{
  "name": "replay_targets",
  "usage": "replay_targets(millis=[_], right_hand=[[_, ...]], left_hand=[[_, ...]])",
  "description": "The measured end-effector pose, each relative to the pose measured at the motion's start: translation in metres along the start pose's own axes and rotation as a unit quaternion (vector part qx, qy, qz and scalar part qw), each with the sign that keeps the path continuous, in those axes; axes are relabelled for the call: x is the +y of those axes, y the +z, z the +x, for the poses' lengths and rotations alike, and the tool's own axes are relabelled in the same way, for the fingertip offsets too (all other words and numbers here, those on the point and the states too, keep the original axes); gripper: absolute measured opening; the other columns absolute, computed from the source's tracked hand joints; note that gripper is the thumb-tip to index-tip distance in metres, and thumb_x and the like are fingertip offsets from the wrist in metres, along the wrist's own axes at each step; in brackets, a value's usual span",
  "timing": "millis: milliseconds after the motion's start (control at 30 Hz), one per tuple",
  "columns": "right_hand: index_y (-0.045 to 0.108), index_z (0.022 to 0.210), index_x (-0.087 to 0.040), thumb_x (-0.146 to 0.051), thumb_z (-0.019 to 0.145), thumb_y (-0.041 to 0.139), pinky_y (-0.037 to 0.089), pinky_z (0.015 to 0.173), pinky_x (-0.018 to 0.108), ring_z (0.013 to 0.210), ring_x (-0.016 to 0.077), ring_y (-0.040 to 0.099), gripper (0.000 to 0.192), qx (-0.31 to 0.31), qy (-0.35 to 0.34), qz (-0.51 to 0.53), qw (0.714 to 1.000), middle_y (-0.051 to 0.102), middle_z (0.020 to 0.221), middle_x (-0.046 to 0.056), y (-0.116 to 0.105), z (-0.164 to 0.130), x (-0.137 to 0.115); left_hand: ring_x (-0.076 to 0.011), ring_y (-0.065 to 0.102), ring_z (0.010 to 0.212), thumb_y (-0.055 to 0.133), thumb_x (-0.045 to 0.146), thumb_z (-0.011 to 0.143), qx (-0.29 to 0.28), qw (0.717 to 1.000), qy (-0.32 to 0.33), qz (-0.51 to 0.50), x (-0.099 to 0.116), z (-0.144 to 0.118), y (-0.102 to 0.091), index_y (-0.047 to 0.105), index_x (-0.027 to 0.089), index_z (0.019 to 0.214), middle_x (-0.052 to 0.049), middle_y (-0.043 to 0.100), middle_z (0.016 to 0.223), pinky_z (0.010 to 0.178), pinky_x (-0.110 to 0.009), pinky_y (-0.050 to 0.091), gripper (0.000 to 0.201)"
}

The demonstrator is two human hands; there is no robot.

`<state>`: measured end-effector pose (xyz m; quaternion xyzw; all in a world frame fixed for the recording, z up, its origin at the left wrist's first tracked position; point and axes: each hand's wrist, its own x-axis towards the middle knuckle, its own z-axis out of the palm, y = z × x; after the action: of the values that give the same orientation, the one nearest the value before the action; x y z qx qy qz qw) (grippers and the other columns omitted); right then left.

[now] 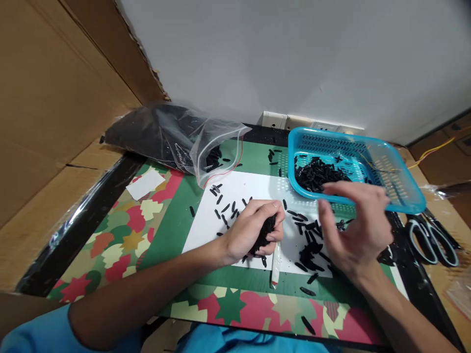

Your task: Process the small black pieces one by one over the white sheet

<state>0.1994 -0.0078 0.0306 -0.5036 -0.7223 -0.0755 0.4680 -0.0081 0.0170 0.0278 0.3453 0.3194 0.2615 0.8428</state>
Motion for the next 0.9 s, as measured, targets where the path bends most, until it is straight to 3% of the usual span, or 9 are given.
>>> replay_targets(millis=[100,200,500,733,900], right_hand=[[0.069,0.125,-0.026,-0.009,0.093,0.074,0.052,0.084,0.043,0.094,0.0263,0.067,0.037,-0.096,-0.112,0.096,0.984,0.078,0.106,0.008,0.008,-0.011,-0.011],[0.070,0.122,-0.024,-0.006,0.098,0.068,0.054,0.082,0.040,0.097,0.0244,0.067,0.031,-0.142,-0.141,0.136,0.970,0.079,0.108,0.008,0.014,-0.018,-0.016],[0.068,0.113,-0.016,0.001,0.096,0.067,0.052,0.083,0.039,0.097,0.0243,0.064,0.024,-0.139,-0.117,0.146,0.972,0.078,0.104,0.011,0.012,-0.016,-0.014],[0.070,0.113,-0.015,0.001,0.097,0.064,0.050,0.080,0.040,0.095,0.0259,0.064,0.024,-0.137,-0.162,0.112,0.971,0.079,0.105,0.012,0.012,-0.017,-0.015],[0.068,0.110,-0.017,0.005,0.095,0.065,0.050,0.080,0.038,0.089,0.0223,0.063,0.026,-0.132,-0.094,0.162,0.973,0.076,0.098,0.009,0.013,-0.015,-0.016]], left_hand=[[-0.0059,0.035,0.045,0.067,0.057,0.096,0.024,1.000,-0.011,0.000,-0.003,0.001,0.001,0.050,0.020,0.080,0.007,0.044,0.060,0.036,-0.012,0.028,0.044],[-0.0067,0.037,0.046,0.067,0.060,0.097,0.031,0.999,-0.024,0.008,-0.006,0.002,0.002,0.048,0.022,0.083,0.008,0.041,0.059,0.036,-0.013,0.027,0.045],[-0.0051,0.034,0.044,0.063,0.060,0.100,0.024,0.999,-0.023,0.021,-0.006,0.003,0.001,0.049,0.021,0.083,0.008,0.043,0.059,0.037,-0.013,0.030,0.046],[-0.0054,0.035,0.047,0.063,0.060,0.101,0.028,0.999,-0.025,0.014,-0.006,0.003,0.002,0.048,0.021,0.083,0.009,0.040,0.060,0.038,-0.011,0.030,0.046],[-0.0043,0.035,0.042,0.056,0.058,0.105,0.025,0.999,-0.021,0.018,-0.004,0.003,0.002,0.049,0.021,0.084,0.008,0.044,0.059,0.036,-0.011,0.030,0.044]])
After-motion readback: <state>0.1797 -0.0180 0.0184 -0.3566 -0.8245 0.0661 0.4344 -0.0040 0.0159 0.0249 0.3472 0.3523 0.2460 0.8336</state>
